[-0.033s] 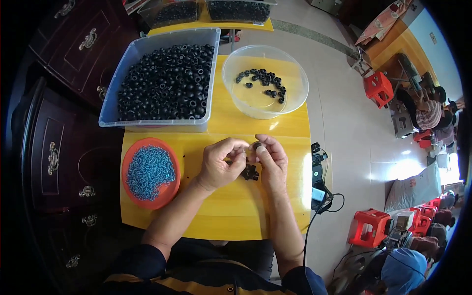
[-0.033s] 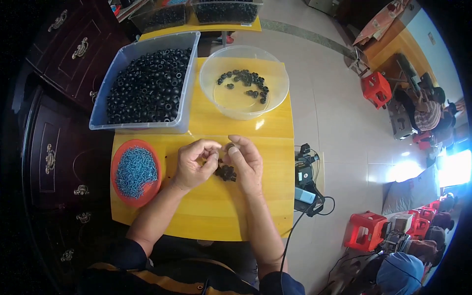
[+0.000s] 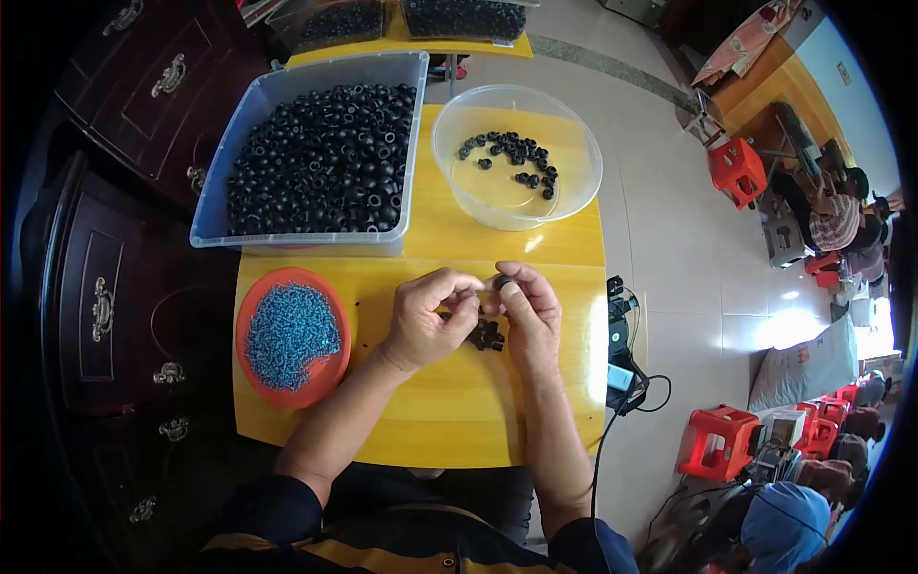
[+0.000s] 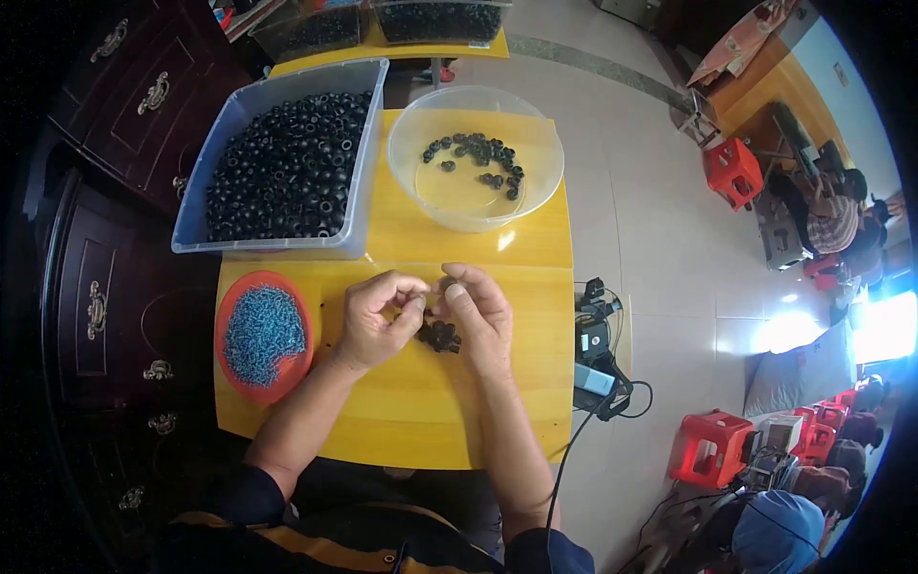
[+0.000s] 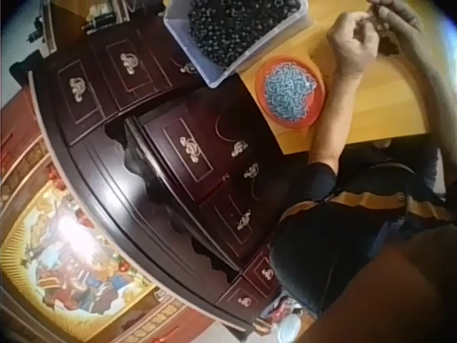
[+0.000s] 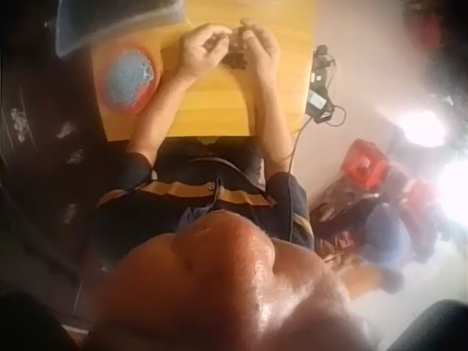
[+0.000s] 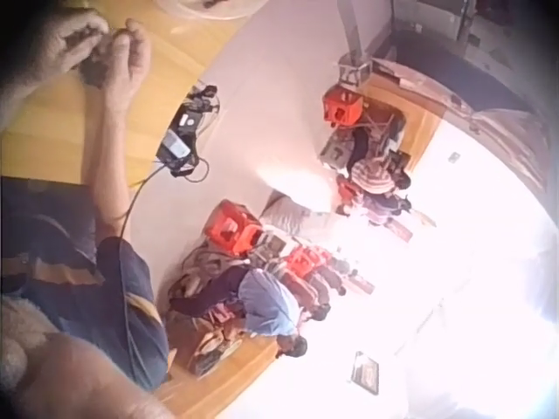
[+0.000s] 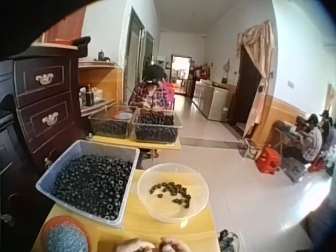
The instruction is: The person assembles small components by picking up wire pieces from a dish and inserting them into black plastic caps by hand.
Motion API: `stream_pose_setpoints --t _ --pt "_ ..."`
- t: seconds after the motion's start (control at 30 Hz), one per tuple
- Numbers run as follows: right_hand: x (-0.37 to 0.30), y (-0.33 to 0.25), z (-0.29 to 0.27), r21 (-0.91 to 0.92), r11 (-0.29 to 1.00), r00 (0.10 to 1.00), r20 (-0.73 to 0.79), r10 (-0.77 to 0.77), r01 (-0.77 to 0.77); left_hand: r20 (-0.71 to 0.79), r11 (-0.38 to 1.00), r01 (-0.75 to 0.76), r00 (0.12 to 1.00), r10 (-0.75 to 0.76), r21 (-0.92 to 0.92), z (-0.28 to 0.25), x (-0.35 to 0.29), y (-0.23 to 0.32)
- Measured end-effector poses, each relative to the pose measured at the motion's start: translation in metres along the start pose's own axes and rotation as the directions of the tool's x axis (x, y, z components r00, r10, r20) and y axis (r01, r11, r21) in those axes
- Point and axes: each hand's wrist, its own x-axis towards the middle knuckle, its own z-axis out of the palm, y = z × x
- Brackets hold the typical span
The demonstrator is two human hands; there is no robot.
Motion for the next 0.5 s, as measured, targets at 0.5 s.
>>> stream_pose_setpoints --t 0.5 --pt "0.014 0.02 -0.006 0.055 0.998 0.996 0.078 0.04 -0.044 -0.068 0.908 0.134 0.982 -0.174 -0.398 0.006 0.002 -0.018"
